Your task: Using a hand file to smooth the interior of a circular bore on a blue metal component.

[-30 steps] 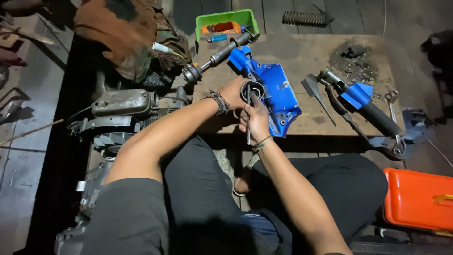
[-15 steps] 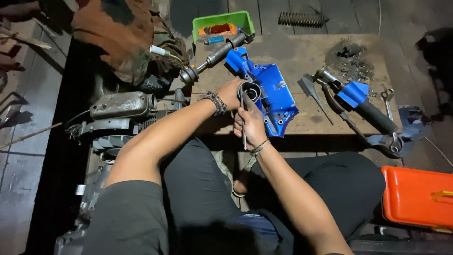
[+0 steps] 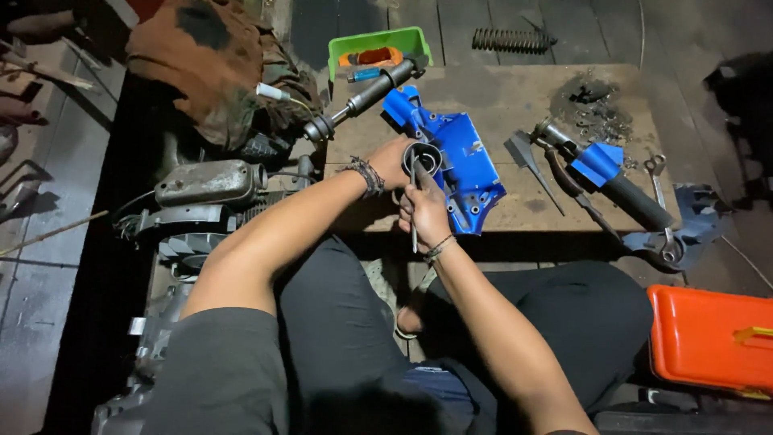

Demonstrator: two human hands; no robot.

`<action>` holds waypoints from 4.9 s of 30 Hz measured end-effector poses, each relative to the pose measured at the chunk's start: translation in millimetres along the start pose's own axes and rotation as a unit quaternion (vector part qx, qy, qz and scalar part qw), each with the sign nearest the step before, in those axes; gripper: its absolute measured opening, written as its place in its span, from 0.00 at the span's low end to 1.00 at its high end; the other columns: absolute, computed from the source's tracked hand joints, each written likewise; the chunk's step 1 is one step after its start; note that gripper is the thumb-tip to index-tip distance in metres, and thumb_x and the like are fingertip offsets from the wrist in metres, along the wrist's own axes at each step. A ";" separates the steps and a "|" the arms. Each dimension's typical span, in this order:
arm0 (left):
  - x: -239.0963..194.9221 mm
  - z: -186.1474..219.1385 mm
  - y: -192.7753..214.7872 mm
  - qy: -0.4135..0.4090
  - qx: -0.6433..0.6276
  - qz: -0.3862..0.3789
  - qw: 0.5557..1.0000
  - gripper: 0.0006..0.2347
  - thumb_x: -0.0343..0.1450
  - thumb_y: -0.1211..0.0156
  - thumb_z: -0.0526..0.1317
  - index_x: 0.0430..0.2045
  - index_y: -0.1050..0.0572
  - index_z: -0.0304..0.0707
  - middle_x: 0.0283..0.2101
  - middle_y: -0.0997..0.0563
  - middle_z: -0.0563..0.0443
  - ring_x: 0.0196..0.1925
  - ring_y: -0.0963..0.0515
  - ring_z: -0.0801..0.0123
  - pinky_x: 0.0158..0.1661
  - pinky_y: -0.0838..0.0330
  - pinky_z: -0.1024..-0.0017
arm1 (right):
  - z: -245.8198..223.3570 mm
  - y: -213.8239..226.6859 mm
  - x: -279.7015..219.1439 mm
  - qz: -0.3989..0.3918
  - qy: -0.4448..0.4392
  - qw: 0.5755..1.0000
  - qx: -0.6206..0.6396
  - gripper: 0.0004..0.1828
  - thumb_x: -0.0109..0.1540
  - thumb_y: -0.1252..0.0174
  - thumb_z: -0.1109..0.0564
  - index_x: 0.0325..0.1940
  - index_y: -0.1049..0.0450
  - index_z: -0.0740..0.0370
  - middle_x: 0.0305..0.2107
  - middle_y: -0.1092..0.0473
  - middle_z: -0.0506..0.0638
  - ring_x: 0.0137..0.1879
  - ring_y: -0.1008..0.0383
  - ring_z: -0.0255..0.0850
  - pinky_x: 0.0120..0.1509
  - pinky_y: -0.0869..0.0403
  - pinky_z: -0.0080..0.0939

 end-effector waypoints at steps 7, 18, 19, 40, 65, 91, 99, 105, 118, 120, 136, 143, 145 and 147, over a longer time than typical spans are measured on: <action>2.6 -5.8 -4.5 0.009 0.000 0.016 1.000 0.38 0.52 0.23 0.57 0.58 0.30 0.51 0.48 0.24 0.42 0.56 0.23 0.45 0.61 0.29 0.53 | 1.0 4.9 1.0 0.017 0.009 1.000 -0.007 0.34 0.70 0.56 0.61 0.81 0.54 0.56 0.15 0.47 0.46 0.13 0.47 0.34 0.11 0.39 0.34; 3.6 -0.7 -2.0 -0.002 -0.015 0.014 1.000 0.37 0.54 0.24 0.54 0.58 0.30 0.47 0.50 0.22 0.39 0.58 0.23 0.44 0.62 0.30 0.52 | 0.8 -2.4 -2.8 -0.009 0.017 1.000 -0.009 0.34 0.69 0.53 0.61 0.80 0.51 0.57 0.15 0.47 0.47 0.14 0.45 0.36 0.10 0.37 0.40; 2.8 0.6 2.0 -0.002 -0.014 0.016 1.000 0.37 0.54 0.24 0.54 0.58 0.30 0.47 0.50 0.22 0.39 0.58 0.23 0.44 0.62 0.30 0.52 | 4.1 2.7 3.9 -0.011 0.018 1.000 -0.009 0.34 0.69 0.53 0.61 0.80 0.51 0.57 0.15 0.47 0.47 0.14 0.45 0.36 0.10 0.37 0.40; 6.5 -6.6 -5.3 -0.027 -0.021 0.017 0.999 0.38 0.52 0.23 0.58 0.56 0.29 0.48 0.50 0.23 0.38 0.56 0.23 0.42 0.60 0.30 0.51 | 16.8 25.9 14.1 -0.014 0.056 0.997 -0.051 0.32 0.70 0.54 0.64 0.79 0.48 0.57 0.12 0.42 0.53 0.12 0.42 0.39 0.10 0.37 0.41; -2.0 28.8 29.2 0.005 0.091 0.054 0.994 0.41 0.43 0.21 0.70 0.45 0.28 0.54 0.45 0.23 0.55 0.51 0.23 0.56 0.54 0.34 0.53 | -67.3 63.1 -16.9 0.079 0.077 0.994 -0.003 0.13 0.69 0.47 0.56 0.55 0.38 0.59 0.15 0.47 0.45 0.15 0.44 0.37 0.15 0.39 0.37; 0.2 -1.7 15.1 0.043 0.141 -0.041 0.988 0.44 0.55 0.23 0.62 0.64 0.34 0.42 0.57 0.28 0.45 0.60 0.30 0.52 0.57 0.38 0.44 | -32.0 22.6 -10.5 -0.089 -0.058 0.994 -0.028 0.34 0.68 0.51 0.58 0.80 0.49 0.55 0.18 0.47 0.46 0.16 0.44 0.36 0.15 0.37 0.36; -5.0 8.8 26.7 0.030 0.192 -0.069 0.979 0.45 0.56 0.28 0.66 0.65 0.36 0.45 0.58 0.27 0.47 0.60 0.28 0.55 0.57 0.34 0.53 | -20.5 32.7 -3.1 -0.084 -0.044 0.995 -0.038 0.33 0.68 0.52 0.59 0.78 0.46 0.52 0.18 0.47 0.46 0.16 0.45 0.37 0.15 0.36 0.37; -8.2 16.8 33.8 0.033 0.196 -0.080 0.977 0.44 0.57 0.29 0.66 0.66 0.36 0.45 0.59 0.27 0.45 0.61 0.28 0.54 0.57 0.33 0.54 | -18.1 34.5 -1.3 -0.090 -0.043 0.994 -0.046 0.32 0.68 0.51 0.59 0.77 0.46 0.54 0.18 0.47 0.47 0.16 0.44 0.38 0.15 0.36 0.37; -8.7 19.9 33.0 0.067 0.172 -0.090 0.979 0.42 0.59 0.27 0.63 0.66 0.36 0.48 0.60 0.29 0.48 0.62 0.31 0.56 0.60 0.37 0.52 | -21.9 29.7 -8.7 -0.077 -0.035 0.995 -0.050 0.33 0.68 0.50 0.59 0.78 0.47 0.55 0.17 0.46 0.46 0.16 0.42 0.37 0.15 0.36 0.36; -9.2 23.0 35.5 0.059 0.180 -0.094 0.978 0.42 0.60 0.28 0.63 0.66 0.36 0.44 0.60 0.28 0.45 0.61 0.30 0.55 0.61 0.37 0.50 | -25.3 25.5 -11.0 -0.079 -0.047 0.995 -0.043 0.33 0.68 0.51 0.59 0.79 0.46 0.54 0.17 0.46 0.46 0.16 0.44 0.35 0.16 0.36 0.36; 14.7 -8.4 0.7 0.059 0.114 -0.059 0.990 0.45 0.55 0.21 0.59 0.68 0.37 0.50 0.58 0.28 0.46 0.61 0.31 0.49 0.61 0.40 0.39 | -37.1 12.0 -4.3 -0.067 -0.081 0.994 -0.032 0.31 0.68 0.53 0.59 0.77 0.46 0.61 0.18 0.47 0.43 0.18 0.45 0.33 0.15 0.39 0.35; -6.8 23.2 45.6 0.031 0.175 -0.082 0.981 0.46 0.51 0.20 0.60 0.63 0.33 0.43 0.57 0.26 0.42 0.59 0.27 0.50 0.59 0.33 0.51 | -24.6 9.0 3.0 -0.071 -0.047 0.995 -0.047 0.33 0.69 0.53 0.59 0.79 0.50 0.60 0.17 0.48 0.45 0.17 0.45 0.36 0.16 0.38 0.37; -0.1 39.5 74.9 0.040 0.219 -0.124 0.967 0.49 0.50 0.21 0.64 0.65 0.35 0.43 0.59 0.27 0.42 0.61 0.28 0.51 0.59 0.34 0.54 | -24.5 12.1 5.9 -0.076 -0.040 0.995 -0.050 0.33 0.69 0.52 0.59 0.79 0.49 0.58 0.16 0.48 0.45 0.16 0.45 0.36 0.15 0.38 0.36; 11.6 28.1 91.5 0.215 0.183 -0.317 0.905 0.27 0.68 0.39 0.50 0.55 0.29 0.24 0.50 0.22 0.32 0.58 0.27 0.46 0.59 0.36 0.59 | -22.1 15.3 8.7 -0.062 -0.026 0.996 -0.061 0.33 0.68 0.51 0.61 0.78 0.47 0.59 0.16 0.47 0.47 0.15 0.44 0.38 0.14 0.37 0.39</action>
Point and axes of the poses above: each hand's wrist, its own x-axis towards the middle knuckle, its own y-axis out of the back of the hand, z = x × y, the point moved 4 cm from there along x, towards the middle knuckle
